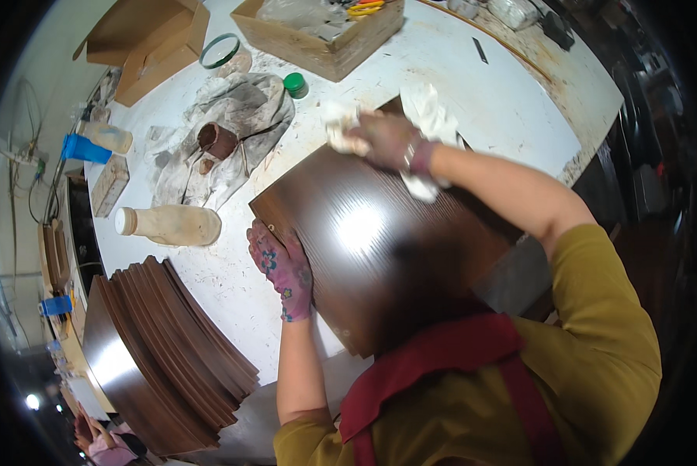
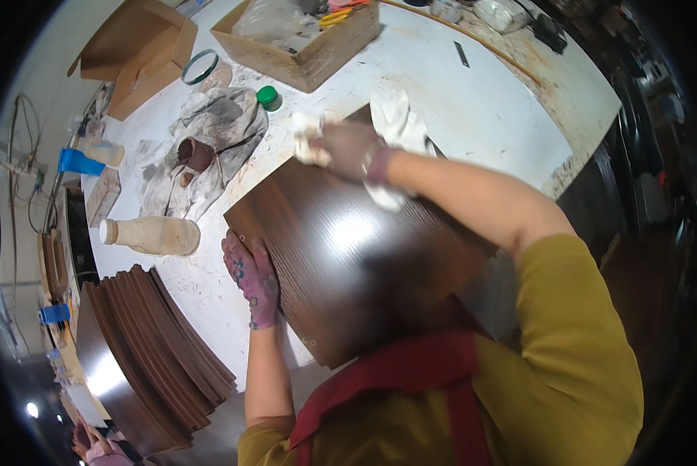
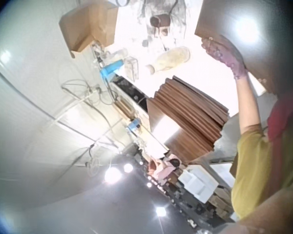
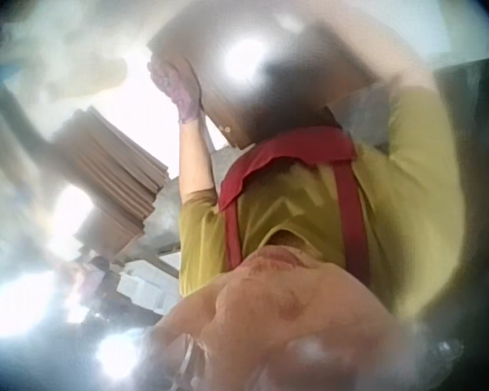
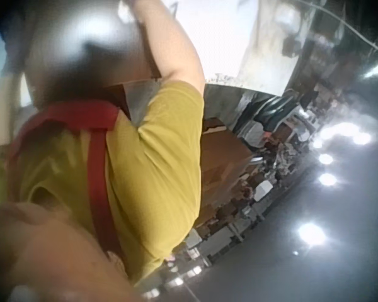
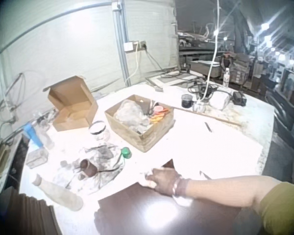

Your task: The person wipes several dark wood furniture panels with a white cloth, applying a liquid from a small bottle and rubbing the surface to clean it before stacking each finished piece.

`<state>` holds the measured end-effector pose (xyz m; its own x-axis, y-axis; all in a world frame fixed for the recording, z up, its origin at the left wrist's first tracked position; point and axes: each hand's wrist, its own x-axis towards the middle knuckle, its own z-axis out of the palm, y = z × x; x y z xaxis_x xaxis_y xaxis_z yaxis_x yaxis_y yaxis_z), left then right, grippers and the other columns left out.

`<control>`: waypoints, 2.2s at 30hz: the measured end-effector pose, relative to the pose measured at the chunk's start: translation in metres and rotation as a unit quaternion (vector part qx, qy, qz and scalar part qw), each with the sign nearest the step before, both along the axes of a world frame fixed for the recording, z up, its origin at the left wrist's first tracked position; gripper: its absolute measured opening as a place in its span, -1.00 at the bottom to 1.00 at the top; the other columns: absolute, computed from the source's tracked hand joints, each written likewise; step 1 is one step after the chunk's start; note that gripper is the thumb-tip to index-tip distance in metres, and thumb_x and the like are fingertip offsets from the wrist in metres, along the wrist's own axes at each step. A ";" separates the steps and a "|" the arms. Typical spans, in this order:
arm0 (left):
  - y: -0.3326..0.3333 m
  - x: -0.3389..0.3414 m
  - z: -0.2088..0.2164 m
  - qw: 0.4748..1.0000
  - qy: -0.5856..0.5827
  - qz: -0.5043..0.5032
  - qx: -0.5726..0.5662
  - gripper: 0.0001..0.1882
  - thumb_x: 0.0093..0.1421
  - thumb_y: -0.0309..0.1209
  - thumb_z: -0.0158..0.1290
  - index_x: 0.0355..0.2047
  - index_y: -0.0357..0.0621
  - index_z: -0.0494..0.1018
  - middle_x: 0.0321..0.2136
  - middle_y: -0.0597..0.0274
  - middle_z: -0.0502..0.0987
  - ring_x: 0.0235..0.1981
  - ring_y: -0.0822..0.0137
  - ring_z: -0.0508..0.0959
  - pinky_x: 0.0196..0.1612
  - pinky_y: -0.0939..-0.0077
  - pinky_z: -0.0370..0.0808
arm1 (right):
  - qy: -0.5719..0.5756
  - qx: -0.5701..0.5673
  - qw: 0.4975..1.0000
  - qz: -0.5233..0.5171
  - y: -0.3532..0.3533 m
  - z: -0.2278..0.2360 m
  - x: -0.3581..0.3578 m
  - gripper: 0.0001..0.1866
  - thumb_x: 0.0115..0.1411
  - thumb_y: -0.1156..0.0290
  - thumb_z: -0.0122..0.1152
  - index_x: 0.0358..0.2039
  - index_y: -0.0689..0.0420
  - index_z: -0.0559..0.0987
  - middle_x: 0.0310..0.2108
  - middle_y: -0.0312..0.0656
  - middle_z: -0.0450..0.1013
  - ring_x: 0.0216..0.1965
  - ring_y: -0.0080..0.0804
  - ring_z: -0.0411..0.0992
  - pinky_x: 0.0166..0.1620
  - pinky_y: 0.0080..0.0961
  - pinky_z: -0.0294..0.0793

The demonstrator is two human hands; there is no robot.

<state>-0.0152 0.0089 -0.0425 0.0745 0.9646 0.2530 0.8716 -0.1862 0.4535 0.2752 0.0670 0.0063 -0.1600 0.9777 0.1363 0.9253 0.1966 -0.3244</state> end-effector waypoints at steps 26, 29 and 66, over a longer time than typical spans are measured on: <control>0.088 -0.038 0.109 0.953 0.141 -0.236 0.128 -0.41 -0.14 -0.32 0.33 -0.04 -0.07 0.44 -0.12 0.10 0.51 -0.09 0.02 0.50 0.08 0.27 0.42 | 0.864 -0.301 0.372 -0.158 -0.142 0.011 -0.019 -0.57 0.18 0.26 0.24 0.01 0.18 0.45 -0.16 -0.14 0.53 -0.21 -0.37 0.53 -0.16 -0.45 0.59; 0.038 0.020 0.123 0.906 0.235 -0.326 0.131 -0.44 -0.17 -0.36 0.30 -0.08 0.01 0.45 -0.11 0.17 0.49 -0.01 0.11 0.45 0.10 0.20 0.33 | 0.875 -0.323 0.341 -0.120 -0.141 0.021 -0.036 -0.55 0.15 0.27 0.27 0.01 0.18 0.45 -0.17 -0.13 0.52 -0.22 -0.35 0.52 -0.16 -0.42 0.58; 0.120 -0.123 0.092 0.944 -0.299 0.131 0.057 -0.15 0.17 -0.12 0.20 0.30 -0.24 0.03 0.13 -0.08 0.34 0.13 0.16 0.38 0.18 0.35 0.30 | 0.897 -0.193 0.394 -0.055 -0.125 0.038 0.130 -0.60 0.23 0.33 0.08 0.07 0.16 0.43 -0.06 -0.05 0.45 -0.04 -0.23 0.45 0.11 -0.44 0.42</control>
